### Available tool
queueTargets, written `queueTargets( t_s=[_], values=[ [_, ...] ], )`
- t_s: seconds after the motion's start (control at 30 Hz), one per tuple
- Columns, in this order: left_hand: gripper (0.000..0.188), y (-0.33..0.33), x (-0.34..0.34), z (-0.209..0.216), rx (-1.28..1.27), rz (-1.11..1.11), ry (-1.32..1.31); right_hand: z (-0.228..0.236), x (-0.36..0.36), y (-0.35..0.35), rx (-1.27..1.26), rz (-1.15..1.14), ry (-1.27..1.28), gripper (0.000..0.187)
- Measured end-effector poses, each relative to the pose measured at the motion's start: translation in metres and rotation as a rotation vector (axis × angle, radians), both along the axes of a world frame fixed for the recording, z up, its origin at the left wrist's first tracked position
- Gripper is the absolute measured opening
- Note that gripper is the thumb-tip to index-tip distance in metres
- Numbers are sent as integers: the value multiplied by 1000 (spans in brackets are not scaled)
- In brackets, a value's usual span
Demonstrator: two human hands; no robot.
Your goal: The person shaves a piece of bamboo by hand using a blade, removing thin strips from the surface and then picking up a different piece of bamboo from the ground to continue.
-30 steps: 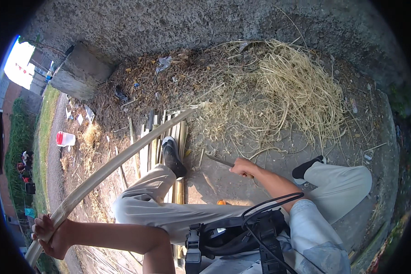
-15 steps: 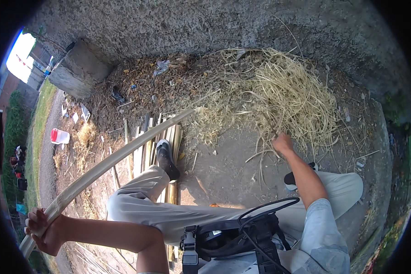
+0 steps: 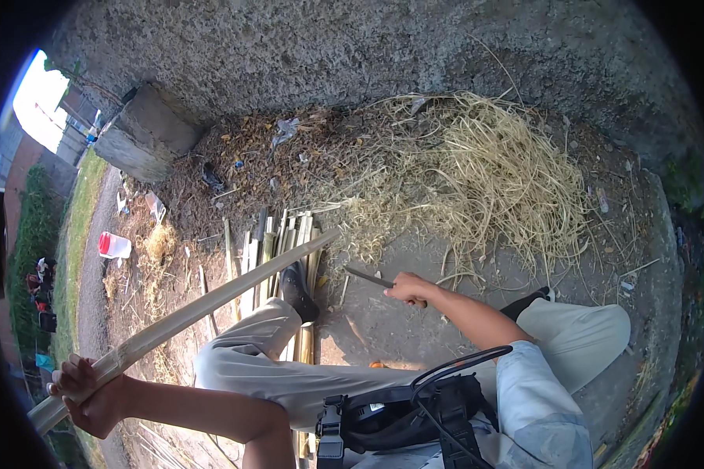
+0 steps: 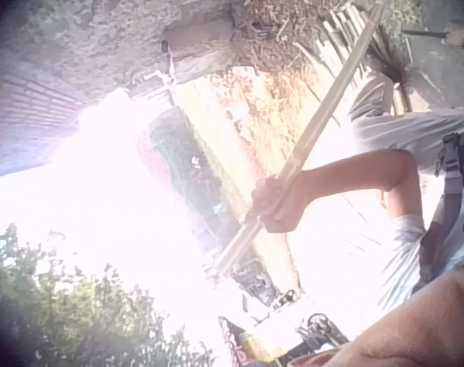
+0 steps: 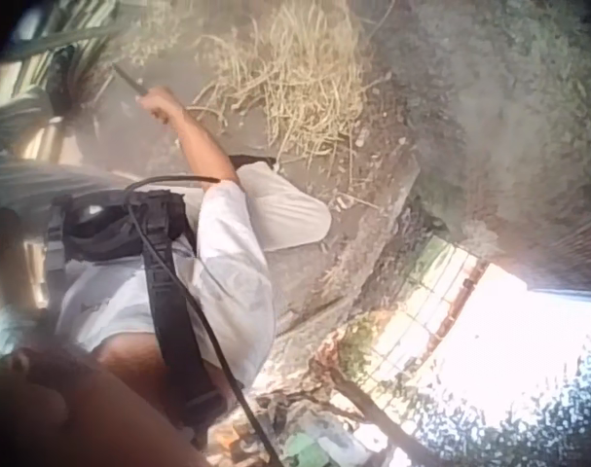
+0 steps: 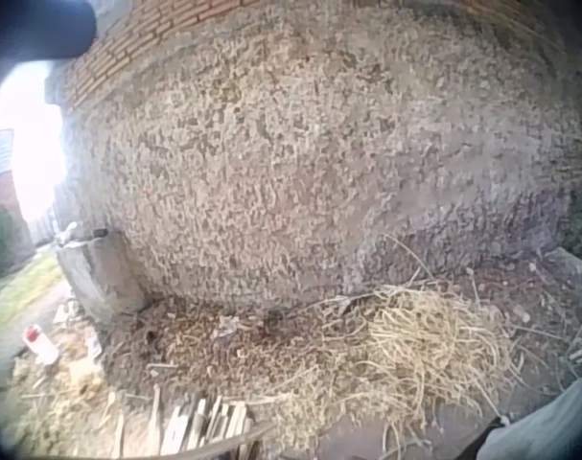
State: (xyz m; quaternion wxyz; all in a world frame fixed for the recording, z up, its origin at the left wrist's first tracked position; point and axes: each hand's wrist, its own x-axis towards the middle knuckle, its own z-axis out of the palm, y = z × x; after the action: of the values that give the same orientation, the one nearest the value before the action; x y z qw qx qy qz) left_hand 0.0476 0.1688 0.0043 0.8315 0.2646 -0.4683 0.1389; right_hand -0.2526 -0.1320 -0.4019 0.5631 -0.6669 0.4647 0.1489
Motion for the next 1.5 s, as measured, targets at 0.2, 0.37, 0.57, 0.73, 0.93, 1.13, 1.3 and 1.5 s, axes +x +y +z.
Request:
queueTargets(
  t_s=[0.2,0.37,0.57,0.73,0.93,1.13,1.3,1.5],
  values=[
    [28,12,4,0,2,65,67,-12,14,-42,-169,-299,150,41],
    [31,3,9,-4,14,4,11,-4,-59,-98,-694,-542,164,40],
    [32,-37,-19,5,42,-173,-39,99,-99,-45,325,-820,-384,26],
    [34,-99,-51,-5,41,-297,-46,119,-81,7,350,-727,-404,25],
    [35,-166,-83,-28,131,-440,11,137,-66,39,111,-824,-582,29],
    [28,-213,-104,-41,290,-507,185,75,-80,40,150,-864,-433,30],
    [25,-212,-95,-46,318,-582,132,55,-71,37,122,-855,-406,30],
    [23,-212,-93,-48,286,-459,232,29,-62,37,-135,-647,-203,33]
  ],
)
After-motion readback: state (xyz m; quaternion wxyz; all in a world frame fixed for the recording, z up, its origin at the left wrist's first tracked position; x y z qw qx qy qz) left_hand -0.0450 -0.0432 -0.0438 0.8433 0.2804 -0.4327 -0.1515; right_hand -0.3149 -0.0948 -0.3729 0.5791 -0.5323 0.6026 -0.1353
